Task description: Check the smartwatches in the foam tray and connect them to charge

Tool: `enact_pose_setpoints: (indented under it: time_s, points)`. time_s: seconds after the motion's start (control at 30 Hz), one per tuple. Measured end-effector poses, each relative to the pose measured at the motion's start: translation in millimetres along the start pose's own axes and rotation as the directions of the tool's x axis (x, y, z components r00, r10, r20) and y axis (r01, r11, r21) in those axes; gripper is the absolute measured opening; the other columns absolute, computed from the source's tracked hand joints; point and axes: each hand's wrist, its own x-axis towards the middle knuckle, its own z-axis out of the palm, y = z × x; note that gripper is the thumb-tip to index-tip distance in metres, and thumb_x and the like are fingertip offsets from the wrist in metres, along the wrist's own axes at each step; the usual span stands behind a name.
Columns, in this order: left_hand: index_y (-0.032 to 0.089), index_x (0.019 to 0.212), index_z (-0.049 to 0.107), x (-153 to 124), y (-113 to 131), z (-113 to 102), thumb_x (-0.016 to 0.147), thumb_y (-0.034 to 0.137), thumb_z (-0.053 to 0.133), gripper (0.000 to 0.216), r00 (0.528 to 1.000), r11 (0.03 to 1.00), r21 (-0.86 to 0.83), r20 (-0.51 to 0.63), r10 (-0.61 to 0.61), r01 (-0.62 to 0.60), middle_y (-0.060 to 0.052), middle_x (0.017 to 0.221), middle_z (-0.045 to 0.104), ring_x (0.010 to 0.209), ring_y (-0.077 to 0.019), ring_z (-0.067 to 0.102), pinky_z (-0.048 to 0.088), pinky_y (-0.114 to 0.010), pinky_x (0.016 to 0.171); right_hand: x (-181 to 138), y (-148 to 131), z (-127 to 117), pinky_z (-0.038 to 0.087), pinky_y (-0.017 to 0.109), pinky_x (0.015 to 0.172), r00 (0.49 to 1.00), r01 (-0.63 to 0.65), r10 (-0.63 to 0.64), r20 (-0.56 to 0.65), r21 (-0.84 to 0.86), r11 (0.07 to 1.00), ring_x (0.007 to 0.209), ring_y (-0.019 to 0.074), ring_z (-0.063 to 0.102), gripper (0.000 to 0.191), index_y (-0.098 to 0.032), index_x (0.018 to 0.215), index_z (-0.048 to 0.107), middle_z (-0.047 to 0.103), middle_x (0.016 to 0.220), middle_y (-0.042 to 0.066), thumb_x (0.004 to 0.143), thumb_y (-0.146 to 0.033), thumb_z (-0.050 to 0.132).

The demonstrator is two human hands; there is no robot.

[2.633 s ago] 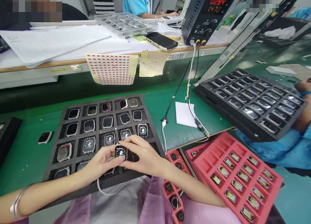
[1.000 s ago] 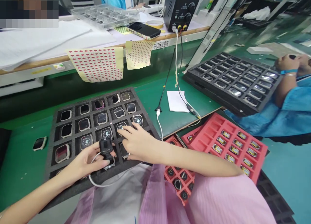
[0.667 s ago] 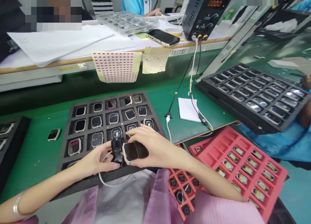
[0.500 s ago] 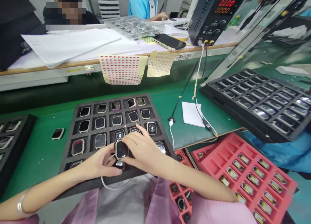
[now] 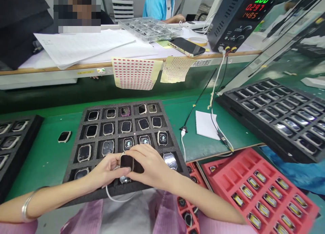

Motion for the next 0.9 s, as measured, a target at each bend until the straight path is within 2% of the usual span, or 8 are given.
enact_pose_setpoints:
  time_s: [0.2, 0.4, 0.7, 0.77, 0.83, 0.9]
  points:
    - [0.013, 0.084, 0.062, 1, -3, -2, 0.075, 0.036, 0.071, 0.026, 1.0, 1.0, 0.01, 0.013, 0.009, -0.009, -0.003, 0.078, 0.059, 0.078, -0.0181, 0.051, 0.038, -0.029, 0.073, 0, 0, 2, 0.048, 0.039, 0.08, 1.0, -0.022, 0.022, -0.008, 0.034, 0.999, 0.091, 0.0232, 0.057, 0.037, -0.016, 0.114, 0.056, 0.061, 0.1, 0.009, 0.083, -0.031, 0.069]
    - [0.013, 0.084, 0.062, 1, -5, -3, 0.077, 0.04, 0.068, 0.029, 0.999, 0.998, 0.062, 0.034, 0.01, -0.012, -0.003, 0.08, 0.059, 0.08, -0.0195, 0.053, 0.04, -0.03, 0.075, -1, 0, 1, 0.048, 0.039, 0.081, 1.0, -0.028, 0.028, -0.008, 0.04, 0.999, 0.091, 0.0229, 0.057, 0.037, -0.017, 0.116, 0.056, 0.061, 0.1, 0.009, 0.083, -0.031, 0.067]
    - [0.014, 0.092, 0.062, 0, -7, -3, 0.081, 0.033, 0.064, 0.022, 0.998, 0.995, 0.098, 0.059, 0.016, -0.022, -0.004, 0.086, 0.059, 0.083, -0.019, 0.052, 0.041, -0.03, 0.078, -2, 0, 2, 0.046, 0.042, 0.081, 0.999, -0.02, 0.02, -0.026, 0.028, 0.999, 0.088, 0.0235, 0.055, 0.037, -0.016, 0.115, 0.056, 0.06, 0.097, 0.009, 0.082, -0.028, 0.069]
    - [0.016, 0.106, 0.059, -3, -2, -1, 0.082, 0.03, 0.065, 0.029, 0.995, 0.997, 0.079, 0.103, 0.016, -0.024, -0.004, 0.095, 0.058, 0.089, -0.0187, 0.052, 0.041, -0.029, 0.079, -2, -1, -3, 0.046, 0.042, 0.082, 0.999, -0.003, 0.006, -0.036, 0.087, 0.996, 0.091, 0.0235, 0.054, 0.04, -0.017, 0.117, 0.056, 0.059, 0.1, 0.009, 0.081, -0.026, 0.07]
    - [0.022, 0.121, 0.05, -9, 4, 1, 0.077, 0.025, 0.07, 0.048, 0.983, 1.0, 0.025, 0.182, -0.005, 0.0, -0.003, 0.103, 0.055, 0.09, -0.0165, 0.051, 0.042, -0.025, 0.074, -4, -2, -13, 0.046, 0.042, 0.086, 0.998, 0.019, -0.01, -0.062, 0.157, 0.987, 0.096, 0.0242, 0.054, 0.044, -0.018, 0.118, 0.055, 0.057, 0.107, 0.01, 0.079, -0.026, 0.072]
    - [0.025, 0.123, 0.047, -18, 10, -2, 0.074, 0.022, 0.074, 0.056, 0.973, 0.998, 0.002, 0.223, -0.058, 0.059, -0.001, 0.1, 0.052, 0.077, -0.0114, 0.049, 0.04, -0.02, 0.062, -11, -2, -26, 0.044, 0.043, 0.091, 0.997, 0.012, 0.0, -0.074, 0.165, 0.986, 0.104, 0.0258, 0.051, 0.044, -0.019, 0.118, 0.056, 0.054, 0.114, 0.011, 0.078, -0.025, 0.073]
